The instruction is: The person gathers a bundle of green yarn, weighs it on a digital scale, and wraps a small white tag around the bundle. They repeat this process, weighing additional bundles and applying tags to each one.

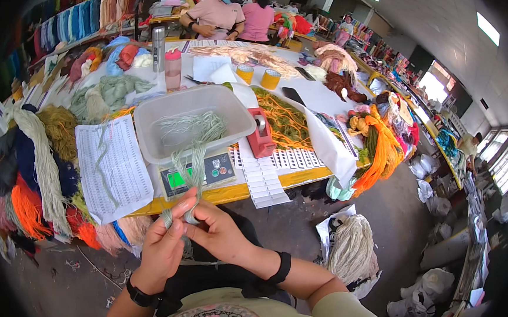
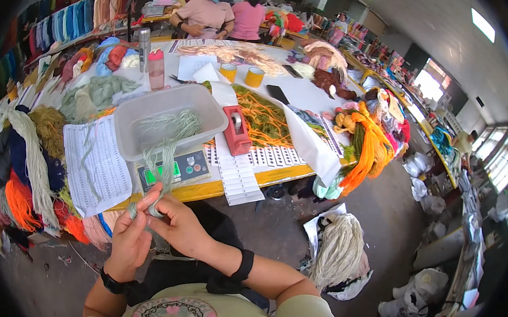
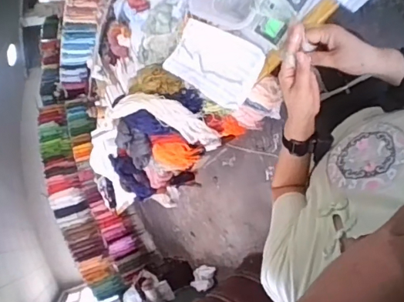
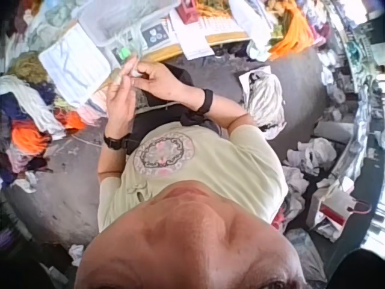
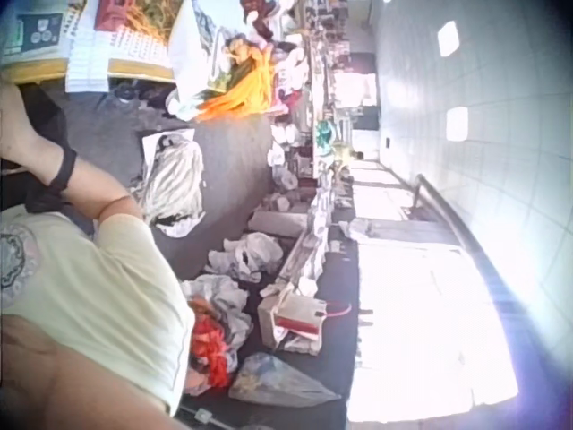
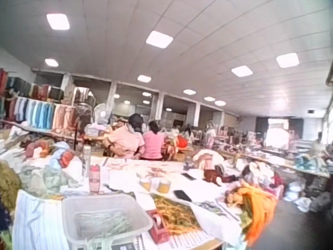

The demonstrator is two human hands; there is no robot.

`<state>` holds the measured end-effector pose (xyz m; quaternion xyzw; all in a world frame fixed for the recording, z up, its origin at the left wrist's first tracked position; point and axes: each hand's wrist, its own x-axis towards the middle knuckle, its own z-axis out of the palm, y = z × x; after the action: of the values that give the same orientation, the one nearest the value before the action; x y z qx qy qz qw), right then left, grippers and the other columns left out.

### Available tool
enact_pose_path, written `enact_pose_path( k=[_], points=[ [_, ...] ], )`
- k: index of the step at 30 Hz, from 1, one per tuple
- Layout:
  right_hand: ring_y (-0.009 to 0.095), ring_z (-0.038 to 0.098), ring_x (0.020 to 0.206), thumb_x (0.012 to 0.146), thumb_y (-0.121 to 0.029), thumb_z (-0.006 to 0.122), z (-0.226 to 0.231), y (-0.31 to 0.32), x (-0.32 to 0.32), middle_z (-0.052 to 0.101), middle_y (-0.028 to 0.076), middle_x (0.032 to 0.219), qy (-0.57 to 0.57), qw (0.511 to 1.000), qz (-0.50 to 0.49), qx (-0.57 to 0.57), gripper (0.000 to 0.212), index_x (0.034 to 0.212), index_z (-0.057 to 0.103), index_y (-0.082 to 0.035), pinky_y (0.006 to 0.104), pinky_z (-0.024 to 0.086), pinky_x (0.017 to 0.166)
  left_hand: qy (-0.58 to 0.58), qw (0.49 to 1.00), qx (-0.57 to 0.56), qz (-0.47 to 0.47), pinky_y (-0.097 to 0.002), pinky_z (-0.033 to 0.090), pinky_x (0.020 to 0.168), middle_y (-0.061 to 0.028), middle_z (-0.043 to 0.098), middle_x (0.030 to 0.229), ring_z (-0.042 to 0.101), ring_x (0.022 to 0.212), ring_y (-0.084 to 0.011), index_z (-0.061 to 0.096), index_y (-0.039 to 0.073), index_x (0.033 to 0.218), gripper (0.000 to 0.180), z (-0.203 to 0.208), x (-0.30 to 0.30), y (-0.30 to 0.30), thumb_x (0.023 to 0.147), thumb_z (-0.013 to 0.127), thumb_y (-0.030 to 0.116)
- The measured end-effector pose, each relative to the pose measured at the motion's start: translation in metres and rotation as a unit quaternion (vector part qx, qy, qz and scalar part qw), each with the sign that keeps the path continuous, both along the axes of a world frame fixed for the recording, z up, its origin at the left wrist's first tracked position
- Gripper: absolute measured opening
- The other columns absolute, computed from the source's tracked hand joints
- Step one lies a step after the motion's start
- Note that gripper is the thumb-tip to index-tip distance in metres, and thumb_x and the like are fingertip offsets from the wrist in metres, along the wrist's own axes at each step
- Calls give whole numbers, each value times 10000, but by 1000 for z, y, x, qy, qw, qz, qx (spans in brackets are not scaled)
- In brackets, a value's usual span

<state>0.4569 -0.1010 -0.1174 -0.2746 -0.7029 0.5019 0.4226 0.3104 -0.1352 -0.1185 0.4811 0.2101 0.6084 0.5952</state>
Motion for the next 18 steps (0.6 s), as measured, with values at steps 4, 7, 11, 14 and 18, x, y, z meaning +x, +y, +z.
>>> enact_pose_path(
  k=[4, 7, 11, 14, 18],
  points=[
    [99, 485, 775, 883, -73, 659, -3, -1, -1, 545, 25, 950, -3, 998, -24, 58, 180, 1044, 588, -34, 245, 402, 655, 7, 1000, 2, -2, -408, 216, 1154, -174, 354, 1508, 327, 1394, -260, 512, -13, 1339, 388, 0, 2, 0, 1011, 469, 190],
    [110, 542, 859, 911, -73, 640, -4, 0, 2, 581, 16, 944, -27, 999, 0, -17, 156, 1058, 600, -40, 272, 444, 759, -23, 1000, -16, 5, -398, 244, 1141, -176, 398, 1480, 369, 1365, -250, 522, -16, 1326, 388, 0, 0, -1, 1015, 466, 209],
    [49, 522, 875, 926, -76, 630, -8, -1, 1, 597, -28, 965, 73, 985, 30, -155, 131, 1053, 624, -45, 243, 441, 764, -50, 997, -52, 15, -383, 304, 1109, -183, 458, 1430, 434, 1307, -234, 527, -21, 1316, 393, 1, -2, -4, 1021, 456, 229],
    [20, 490, 829, 920, -65, 632, -3, -2, -5, 578, -55, 923, 139, 967, 39, -210, 75, 992, 625, -49, 219, 419, 724, -61, 996, -62, 22, -385, 333, 1092, -185, 481, 1407, 465, 1279, -234, 532, -26, 1306, 391, 0, -5, -3, 1023, 453, 233],
    [-13, 450, 706, 903, -93, 656, 24, -4, 2, 624, -82, 896, 129, 950, -3, -284, 193, 1095, 668, -71, 184, 362, 604, -90, 992, -80, 36, -380, 388, 1051, -179, 522, 1362, 524, 1219, -235, 553, -27, 1269, 352, 0, -6, -1, 1019, 466, 205]
  ],
)
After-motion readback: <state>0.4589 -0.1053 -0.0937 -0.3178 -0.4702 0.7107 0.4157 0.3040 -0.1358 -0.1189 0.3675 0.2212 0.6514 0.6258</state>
